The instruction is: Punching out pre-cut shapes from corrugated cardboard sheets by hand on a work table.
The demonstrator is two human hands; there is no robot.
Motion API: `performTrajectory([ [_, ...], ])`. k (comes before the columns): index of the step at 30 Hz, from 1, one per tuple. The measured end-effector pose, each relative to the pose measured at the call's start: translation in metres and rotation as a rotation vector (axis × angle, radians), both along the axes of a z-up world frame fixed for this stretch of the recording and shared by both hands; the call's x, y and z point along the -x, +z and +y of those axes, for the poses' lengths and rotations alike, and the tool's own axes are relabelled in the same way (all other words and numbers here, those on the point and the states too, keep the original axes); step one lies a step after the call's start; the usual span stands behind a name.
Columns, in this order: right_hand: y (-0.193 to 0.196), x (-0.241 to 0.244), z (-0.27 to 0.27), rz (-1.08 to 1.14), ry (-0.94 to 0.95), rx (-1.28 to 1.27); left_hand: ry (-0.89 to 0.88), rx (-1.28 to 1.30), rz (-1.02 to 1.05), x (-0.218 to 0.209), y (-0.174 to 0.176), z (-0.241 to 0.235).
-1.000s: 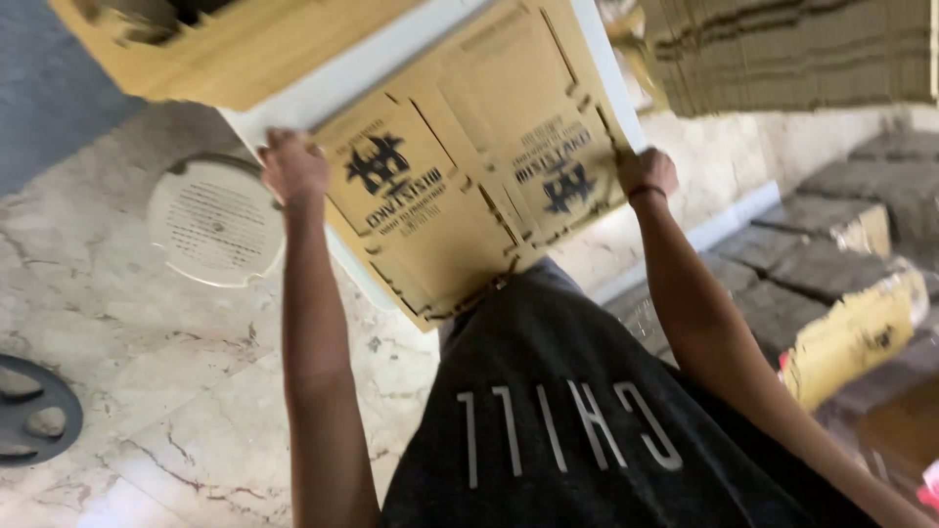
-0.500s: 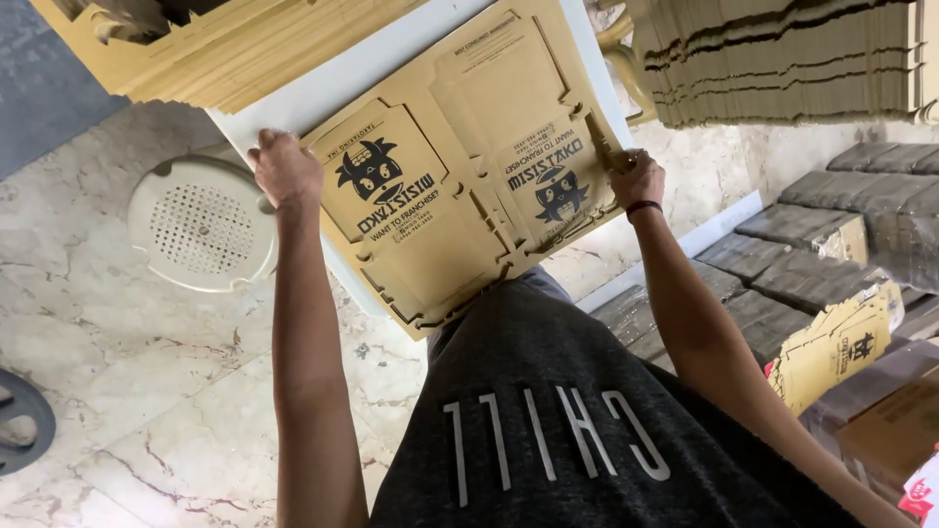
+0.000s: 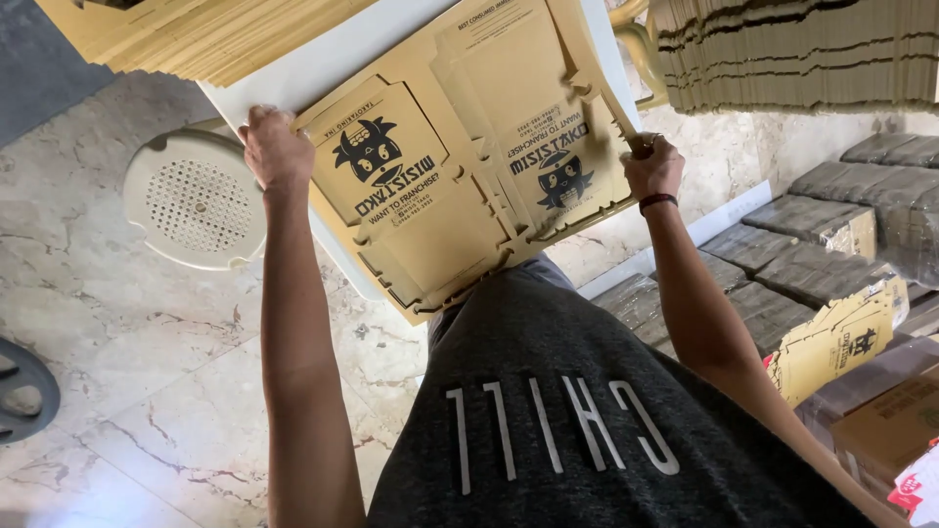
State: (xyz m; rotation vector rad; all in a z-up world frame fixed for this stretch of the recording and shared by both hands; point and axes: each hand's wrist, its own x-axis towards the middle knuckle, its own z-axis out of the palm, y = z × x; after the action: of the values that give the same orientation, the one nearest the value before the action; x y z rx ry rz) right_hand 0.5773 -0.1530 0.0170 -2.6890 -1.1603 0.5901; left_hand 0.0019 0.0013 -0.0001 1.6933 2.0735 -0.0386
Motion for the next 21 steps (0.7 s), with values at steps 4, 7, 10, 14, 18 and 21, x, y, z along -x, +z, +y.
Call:
performTrajectory([
  [4, 0.029, 0.016, 0.002, 0.099, 0.030, -0.078, -0.005, -0.063, 0.000, 0.001, -0.013, -0.003],
  [7, 0.034, 0.019, 0.002, 0.100, 0.049, -0.136, 0.005, -0.084, 0.004, 0.003, -0.019, -0.003],
  [10, 0.039, 0.018, -0.004, 0.101, 0.108, -0.297, 0.019, -0.117, 0.003, 0.002, -0.023, -0.003],
  [14, 0.073, 0.030, -0.011, 0.301, 0.068, -0.473, 0.037, -0.138, -0.003, 0.001, -0.027, -0.002],
  [18, 0.150, 0.055, -0.017, 0.235, 0.334, -0.459, 0.165, -0.039, -0.048, -0.009, -0.006, 0.004],
  [21, 0.169, 0.053, -0.014, 0.389, 0.262, -0.414, 0.154, 0.023, -0.024, -0.012, -0.001, 0.006],
])
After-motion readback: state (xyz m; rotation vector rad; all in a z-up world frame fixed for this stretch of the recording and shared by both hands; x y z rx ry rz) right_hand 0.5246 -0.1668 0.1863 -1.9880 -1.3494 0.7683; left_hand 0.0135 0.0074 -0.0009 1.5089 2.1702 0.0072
